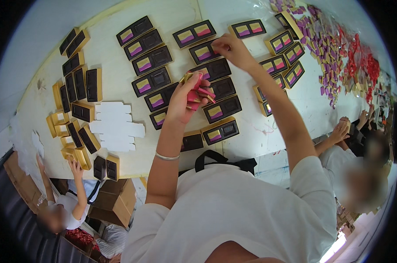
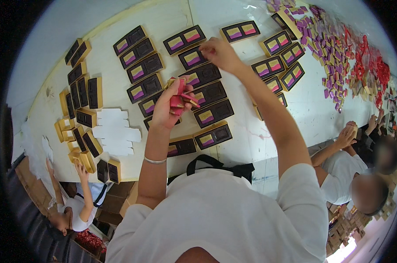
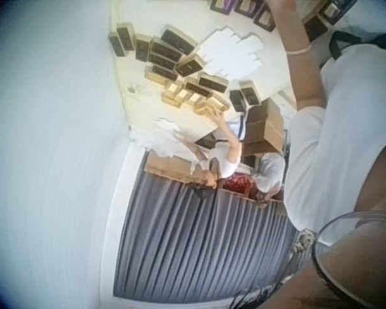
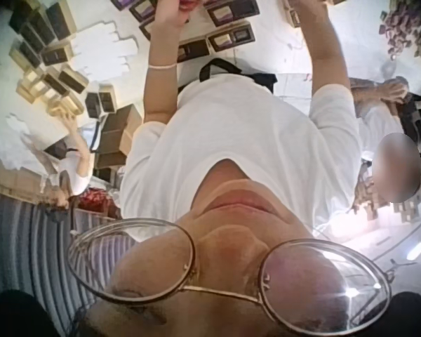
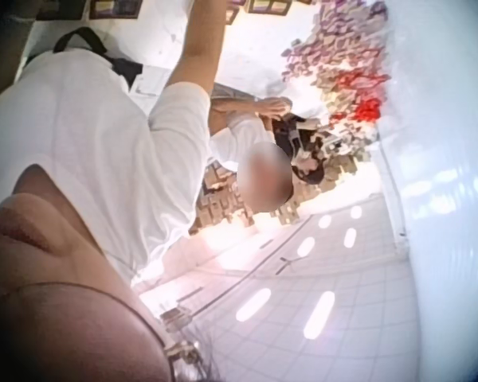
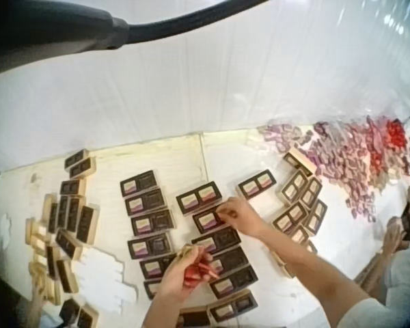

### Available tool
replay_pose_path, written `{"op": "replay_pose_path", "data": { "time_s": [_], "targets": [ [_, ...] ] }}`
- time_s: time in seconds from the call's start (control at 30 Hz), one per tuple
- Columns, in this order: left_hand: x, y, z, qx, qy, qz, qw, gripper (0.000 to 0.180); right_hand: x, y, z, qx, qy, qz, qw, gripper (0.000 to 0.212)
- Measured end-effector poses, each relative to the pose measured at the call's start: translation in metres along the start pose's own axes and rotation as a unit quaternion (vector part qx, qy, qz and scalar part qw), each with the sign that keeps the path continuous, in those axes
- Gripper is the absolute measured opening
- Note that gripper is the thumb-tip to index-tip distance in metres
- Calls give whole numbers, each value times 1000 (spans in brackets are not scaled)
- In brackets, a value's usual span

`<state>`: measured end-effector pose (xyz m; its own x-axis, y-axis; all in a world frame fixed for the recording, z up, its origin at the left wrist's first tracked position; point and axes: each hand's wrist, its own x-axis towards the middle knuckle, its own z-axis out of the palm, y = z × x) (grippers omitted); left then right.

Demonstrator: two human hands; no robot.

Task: The person places small pink and gold rectangular inserts into black rectangular trays on a white table. They repeatedly pick up inserts, position them into the trays, and move completed units aside. Other workers are visible in the background performing similar assembly tasks.

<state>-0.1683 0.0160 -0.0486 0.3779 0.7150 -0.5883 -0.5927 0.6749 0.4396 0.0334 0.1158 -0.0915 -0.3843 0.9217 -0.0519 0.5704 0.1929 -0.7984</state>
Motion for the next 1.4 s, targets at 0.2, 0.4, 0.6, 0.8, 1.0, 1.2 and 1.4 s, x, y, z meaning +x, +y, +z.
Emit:
{"op": "replay_pose_path", "data": {
  "time_s": [0.2, 0.4, 0.6, 0.8, 1.0, 1.2, 1.4],
  "targets": [
    [0, -2, 2, 66, -34, -15, 997, 41, -60, -71, 29, 253, -6, 17, 967, 24],
    [-5, -5, 6, -20, -39, -22, 999, 40, -73, -75, 31, 439, 112, 51, 890, 19],
    [-8, 4, 3, 8, -30, -34, 999, 29, -92, -78, 9, 228, 110, -89, 963, 22],
    [-3, -1, 7, 53, 11, -14, 998, 23, -98, -75, 7, 174, 107, -74, 976, 19],
    [4, -11, 17, 102, 29, 16, 994, 20, -103, -62, 24, 456, 98, 200, 862, 29],
    [12, -16, 10, 152, 52, 10, 987, 19, -109, -70, 26, 127, 113, -41, 985, 31],
    [19, -14, -4, 85, 68, -22, 994, 22, -102, -36, 31, 26, 140, -57, 988, 22]
  ]
}}
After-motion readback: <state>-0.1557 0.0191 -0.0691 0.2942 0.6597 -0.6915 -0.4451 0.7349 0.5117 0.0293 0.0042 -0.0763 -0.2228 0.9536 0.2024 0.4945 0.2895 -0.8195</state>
